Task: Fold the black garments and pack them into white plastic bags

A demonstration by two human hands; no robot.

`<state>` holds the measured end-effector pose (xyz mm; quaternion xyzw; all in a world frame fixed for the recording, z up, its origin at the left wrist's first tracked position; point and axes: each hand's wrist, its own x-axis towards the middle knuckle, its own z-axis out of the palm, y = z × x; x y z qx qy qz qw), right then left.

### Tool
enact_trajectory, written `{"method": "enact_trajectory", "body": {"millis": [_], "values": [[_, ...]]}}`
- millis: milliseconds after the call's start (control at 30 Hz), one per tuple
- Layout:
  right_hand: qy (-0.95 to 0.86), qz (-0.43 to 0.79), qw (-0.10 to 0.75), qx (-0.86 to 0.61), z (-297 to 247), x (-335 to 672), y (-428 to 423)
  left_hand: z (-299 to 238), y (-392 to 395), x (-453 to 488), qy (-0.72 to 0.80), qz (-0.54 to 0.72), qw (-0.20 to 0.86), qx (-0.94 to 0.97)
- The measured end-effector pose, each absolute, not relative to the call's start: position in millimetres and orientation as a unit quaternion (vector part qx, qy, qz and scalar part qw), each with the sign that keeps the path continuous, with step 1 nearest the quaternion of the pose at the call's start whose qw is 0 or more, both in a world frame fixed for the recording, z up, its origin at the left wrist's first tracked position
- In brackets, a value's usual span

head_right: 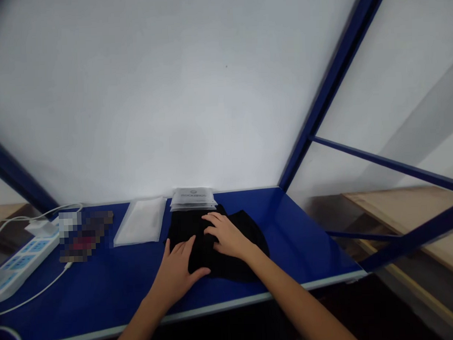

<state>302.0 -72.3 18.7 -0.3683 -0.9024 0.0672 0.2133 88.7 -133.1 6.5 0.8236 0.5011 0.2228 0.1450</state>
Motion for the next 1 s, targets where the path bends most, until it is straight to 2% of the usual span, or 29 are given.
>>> {"method": "enact_trajectory", "body": {"millis": [200,333,433,500,633,700,800,900,1000], "values": [[-0.852,0.180,0.329,-0.365,33,303,-94,23,-125,94,0.505,0.323,0.260,0.758],[-0.792,0.242,0.361,-0.428,44,308,-94,53,-98,93,0.457,0.368,0.347,0.732],[-0.770,0.280,0.372,-0.437,56,310,-82,76,-66,94,0.411,0.403,0.354,0.737],[-0.762,0.253,0.397,-0.444,65,310,-72,89,-45,96,0.396,0.423,0.337,0.742],[-0.764,0.087,0.458,-0.446,78,311,-60,103,-26,96,0.366,0.474,0.247,0.762],[-0.786,0.031,0.448,-0.426,77,312,-66,97,-32,92,0.354,0.474,0.207,0.780],[-0.827,0.032,0.376,-0.417,60,315,-93,70,-57,79,0.345,0.392,0.193,0.831],[-0.843,0.108,0.299,-0.434,30,316,-127,36,-89,67,0.332,0.261,0.206,0.883],[-0.806,0.220,0.297,-0.461,7,318,-145,17,-109,62,0.322,0.219,0.225,0.893]]}}
